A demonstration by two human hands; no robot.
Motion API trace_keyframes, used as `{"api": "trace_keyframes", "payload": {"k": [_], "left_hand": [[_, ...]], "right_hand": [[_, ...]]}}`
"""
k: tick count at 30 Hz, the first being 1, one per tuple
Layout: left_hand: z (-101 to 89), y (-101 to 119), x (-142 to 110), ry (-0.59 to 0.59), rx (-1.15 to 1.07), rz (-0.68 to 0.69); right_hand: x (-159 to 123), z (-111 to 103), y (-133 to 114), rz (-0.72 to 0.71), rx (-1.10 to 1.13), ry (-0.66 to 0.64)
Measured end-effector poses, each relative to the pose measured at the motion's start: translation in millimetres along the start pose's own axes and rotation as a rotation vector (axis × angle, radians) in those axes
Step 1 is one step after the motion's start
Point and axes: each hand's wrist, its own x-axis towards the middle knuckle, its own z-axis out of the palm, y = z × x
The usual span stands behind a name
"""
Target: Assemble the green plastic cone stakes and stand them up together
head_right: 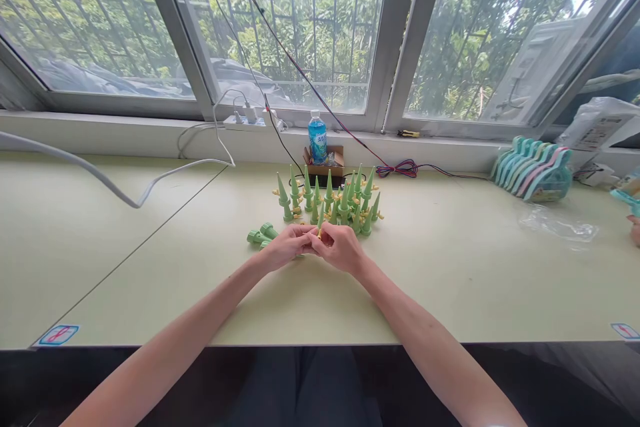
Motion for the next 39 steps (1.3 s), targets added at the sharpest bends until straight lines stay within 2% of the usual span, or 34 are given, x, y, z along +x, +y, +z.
{"api": "trace_keyframes", "payload": {"k": [6, 30, 39], "left_hand": [[-1.3, -1.1, -0.8, -0.017, 0.001, 0.004], [0.2, 2.3, -2.4, -0.030, -0.001, -0.009], [4.9, 7.9, -3.0, -0.008, -0.050, -0.006]], "right_hand": [[-0.1, -1.7, -0.6, -0.024, -0.029, -0.051], [0.7, -2.5, -1.1, -0.044, -0.052, -0.050], [0.8, -1.7, 1.7, -0.083, -0.064, 0.038]]}}
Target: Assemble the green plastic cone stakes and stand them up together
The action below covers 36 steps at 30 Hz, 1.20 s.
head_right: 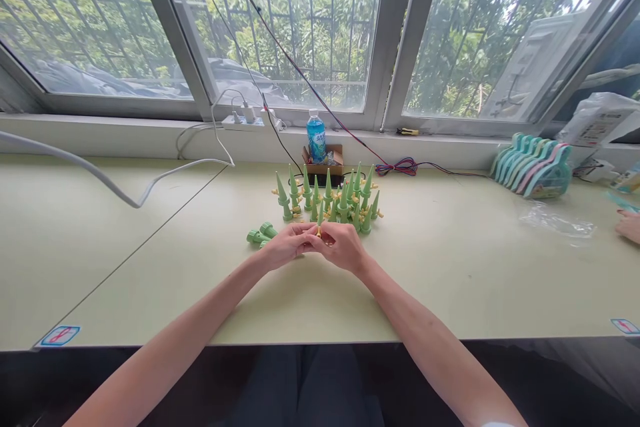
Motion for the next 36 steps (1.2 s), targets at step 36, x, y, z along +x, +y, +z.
{"api": "trace_keyframes", "payload": {"k": [36], "left_hand": [[-14.4, -5.8, 6.5, 0.552, 0.742, 0.261]], "right_hand": [[5.8, -8.1, 16.2, 0.128, -0.002, 0.053]]}}
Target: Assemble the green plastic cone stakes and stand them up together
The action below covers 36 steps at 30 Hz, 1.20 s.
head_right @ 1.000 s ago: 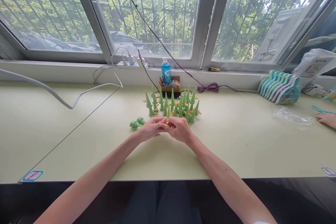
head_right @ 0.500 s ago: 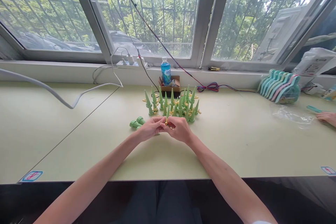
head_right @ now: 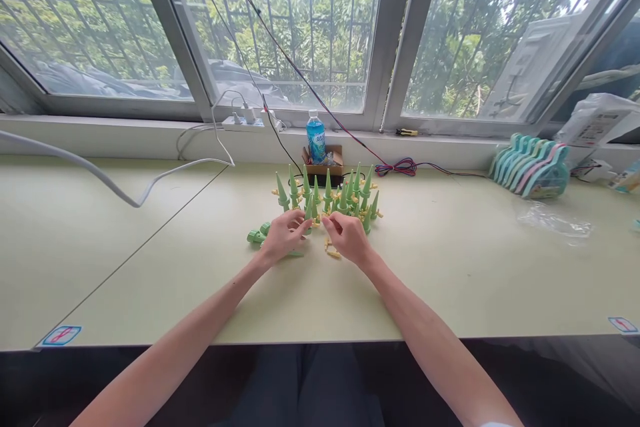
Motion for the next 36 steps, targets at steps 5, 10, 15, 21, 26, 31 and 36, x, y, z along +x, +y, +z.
{"api": "trace_keyframes", "payload": {"k": [5, 10, 15, 21, 26, 31, 36], "left_hand": [[3.3, -4.8, -1.6, 0.042, 0.313, 0.144], [3.7, -6.4, -2.1, 0.012, 0.382, 0.135], [2.7, -7.5, -1.6, -0.029, 0.397, 0.118], [-8.3, 3.4, 0.6, -0.118, 0.466, 0.128], [-14.8, 4.5, 2.3, -0.064, 0.499, 0.117], [-11.9, -4.1, 2.6, -0.086, 0.634, 0.118], [-10.7, -6.1, 1.8, -0.175, 0.746, 0.145]], "right_hand": [[-0.4, 0.7, 4.7, 0.039, -0.099, -0.110], [0.7, -0.8, 6.0, 0.079, -0.147, -0.135], [1.0, -1.6, 7.3, 0.095, -0.173, -0.133], [0.9, -0.7, 9.7, 0.101, -0.173, -0.144], [1.2, -0.5, 10.5, 0.100, -0.171, -0.144], [0.6, -1.1, 7.7, 0.109, -0.163, -0.161], [-1.0, -1.2, 3.6, 0.096, -0.101, -0.230]]}}
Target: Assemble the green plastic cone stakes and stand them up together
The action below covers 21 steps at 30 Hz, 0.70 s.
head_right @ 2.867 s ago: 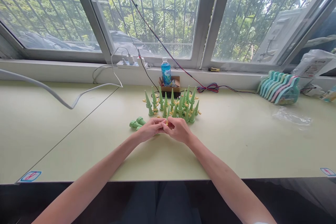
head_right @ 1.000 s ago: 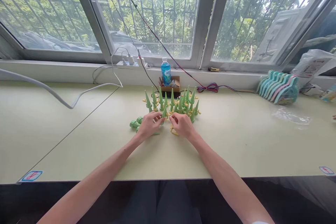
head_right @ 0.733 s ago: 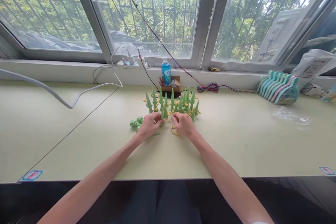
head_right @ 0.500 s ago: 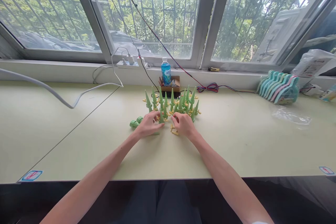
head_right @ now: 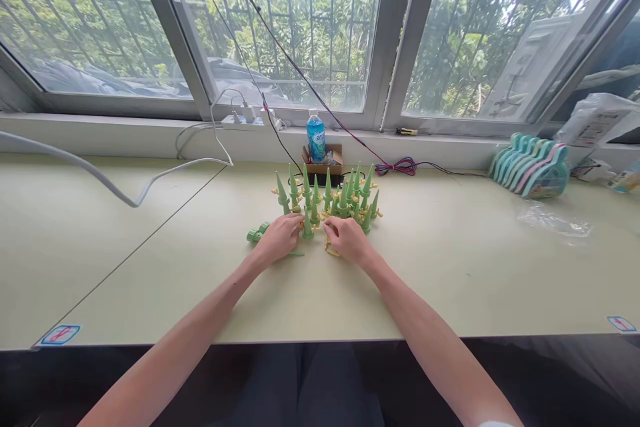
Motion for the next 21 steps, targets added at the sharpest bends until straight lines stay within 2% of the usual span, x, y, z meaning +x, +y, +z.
{"api": "trace_keyframes", "payload": {"k": [4, 7, 14, 21], "left_hand": [[-2.8, 2.0, -1.1, -0.046, 0.024, 0.042], [-4.0, 3.2, -1.2, -0.059, 0.000, 0.008], [-3.0, 1.8, -1.1, -0.036, -0.059, -0.060], [-2.3, 1.5, -1.2, -0.018, -0.002, -0.073]], "right_hand": [[-0.6, 0.5, -1.7, -0.012, 0.022, -0.036], [-0.3, 0.7, -2.0, -0.014, 0.029, -0.045], [-0.5, -0.2, -3.3, -0.032, 0.021, -0.050], [-0.6, 1.3, -1.1, -0.014, 0.013, -0.036]]}}
